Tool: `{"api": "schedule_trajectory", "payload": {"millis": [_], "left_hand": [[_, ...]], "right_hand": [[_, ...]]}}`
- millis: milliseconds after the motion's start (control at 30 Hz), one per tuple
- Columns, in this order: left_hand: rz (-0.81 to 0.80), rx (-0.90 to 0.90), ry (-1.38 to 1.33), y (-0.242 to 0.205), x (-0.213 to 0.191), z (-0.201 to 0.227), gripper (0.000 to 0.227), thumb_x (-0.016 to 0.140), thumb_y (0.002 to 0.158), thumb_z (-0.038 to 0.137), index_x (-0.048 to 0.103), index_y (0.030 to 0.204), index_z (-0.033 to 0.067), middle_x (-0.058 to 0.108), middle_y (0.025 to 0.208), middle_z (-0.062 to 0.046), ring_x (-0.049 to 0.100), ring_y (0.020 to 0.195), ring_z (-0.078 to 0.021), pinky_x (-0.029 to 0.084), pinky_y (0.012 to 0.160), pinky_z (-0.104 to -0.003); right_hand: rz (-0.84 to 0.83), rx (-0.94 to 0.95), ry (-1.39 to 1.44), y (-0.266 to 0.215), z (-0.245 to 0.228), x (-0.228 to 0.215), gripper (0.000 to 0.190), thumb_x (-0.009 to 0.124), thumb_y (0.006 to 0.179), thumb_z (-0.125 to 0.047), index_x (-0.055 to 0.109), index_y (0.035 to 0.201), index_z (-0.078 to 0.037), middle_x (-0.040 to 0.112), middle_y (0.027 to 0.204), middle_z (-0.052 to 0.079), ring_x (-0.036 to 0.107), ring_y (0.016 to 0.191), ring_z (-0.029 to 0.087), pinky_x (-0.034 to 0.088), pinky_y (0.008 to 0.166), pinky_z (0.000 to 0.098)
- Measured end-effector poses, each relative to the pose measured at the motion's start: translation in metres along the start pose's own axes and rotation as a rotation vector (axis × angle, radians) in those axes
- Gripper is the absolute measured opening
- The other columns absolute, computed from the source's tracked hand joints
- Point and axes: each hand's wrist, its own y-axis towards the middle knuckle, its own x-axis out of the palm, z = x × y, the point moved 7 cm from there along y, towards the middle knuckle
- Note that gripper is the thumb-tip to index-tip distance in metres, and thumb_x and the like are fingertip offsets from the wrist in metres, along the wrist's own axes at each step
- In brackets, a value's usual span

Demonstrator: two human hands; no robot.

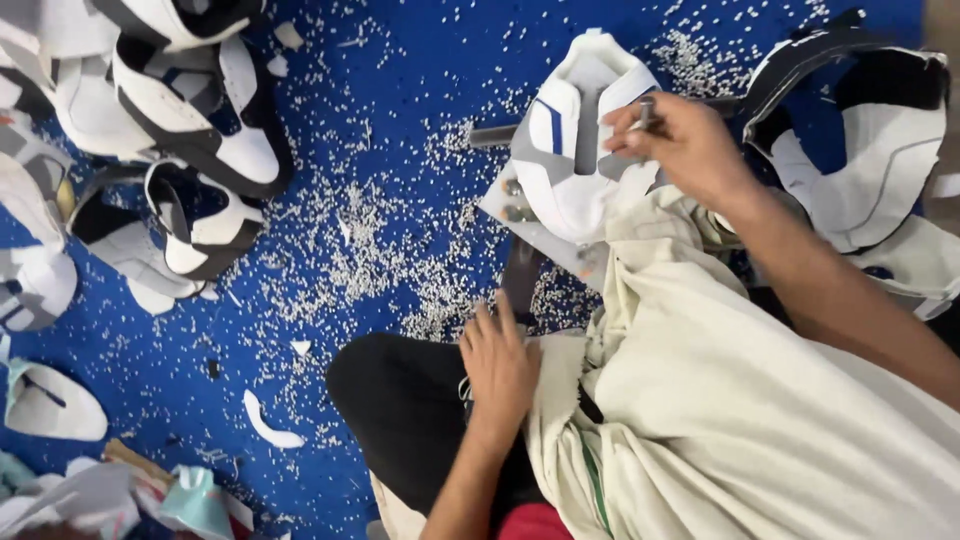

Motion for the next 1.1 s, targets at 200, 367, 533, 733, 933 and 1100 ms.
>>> {"api": "schedule_trajectory", "payload": {"millis": [200, 367, 533, 733, 933, 1100], "left_hand": [[-0.1, -0.084, -0.184, 0.001, -0.006, -0.027, 0.096, 0.084, 0.074, 0.029, 0.035, 0.149, -0.005, 0.061, 0.126, -0.023, 0.066, 0.104, -0.0403, 0.057, 0.079, -0.045], [-0.097, -0.134, -0.373, -0.028, -0.025, -0.061, 0.082, 0.084, 0.072, 0.024, 0.049, 0.144, 0.0045, 0.07, 0.116, -0.021, 0.071, 0.095, -0.0382, 0.057, 0.08, -0.047], [-0.013, -0.286, -0.867, -0.037, -0.061, -0.037, 0.077, 0.081, 0.07, 0.014, 0.053, 0.142, 0.0039, 0.077, 0.101, -0.014, 0.077, 0.088, -0.0221, 0.06, 0.082, -0.033], [0.31, 0.082, -0.986, -0.034, -0.166, 0.009, 0.075, 0.079, 0.074, 0.009, 0.049, 0.142, -0.0027, 0.073, 0.105, -0.011, 0.074, 0.093, -0.0164, 0.059, 0.087, -0.029], [0.541, 0.266, -1.13, 0.011, -0.08, 0.025, 0.038, 0.081, 0.076, 0.011, 0.056, 0.104, 0.0062, 0.065, 0.086, -0.008, 0.067, 0.074, -0.0215, 0.055, 0.071, -0.033], [0.114, -0.018, -0.802, 0.041, -0.017, 0.014, 0.042, 0.082, 0.067, 0.019, 0.059, 0.098, 0.0027, 0.073, 0.079, -0.015, 0.075, 0.072, -0.0303, 0.058, 0.066, -0.039]], "right_hand": [[-0.177, -0.073, 0.145, 0.028, 0.032, 0.033, 0.005, 0.05, 0.107, 0.005, 0.053, 0.107, 0.002, 0.068, 0.128, 0.019, 0.073, 0.111, 0.022, 0.061, 0.09, 0.0307], [-0.177, -0.066, 0.121, 0.028, 0.035, 0.033, 0.007, 0.049, 0.107, 0.006, 0.054, 0.104, 0.002, 0.068, 0.128, 0.018, 0.073, 0.112, 0.022, 0.061, 0.089, 0.0304], [-0.133, -0.16, -0.059, 0.02, 0.024, 0.037, 0.008, 0.051, 0.104, 0.008, 0.056, 0.099, 0.003, 0.072, 0.121, 0.017, 0.073, 0.113, 0.023, 0.061, 0.09, 0.0298], [-0.067, -0.306, -0.325, 0.001, 0.02, 0.043, 0.011, 0.057, 0.104, 0.009, 0.062, 0.112, 0.003, 0.074, 0.113, 0.016, 0.074, 0.104, 0.02, 0.061, 0.088, 0.0301], [-0.073, -0.451, -0.402, -0.007, -0.008, 0.046, 0.035, 0.059, 0.098, 0.011, 0.066, 0.13, -0.001, 0.075, 0.115, 0.016, 0.074, 0.101, 0.019, 0.061, 0.087, 0.0289], [-0.02, -0.261, -0.208, 0.008, 0.061, 0.028, 0.018, 0.058, 0.102, 0.005, 0.068, 0.117, 0.001, 0.077, 0.106, 0.017, 0.071, 0.09, 0.022, 0.058, 0.081, 0.0348]]}}
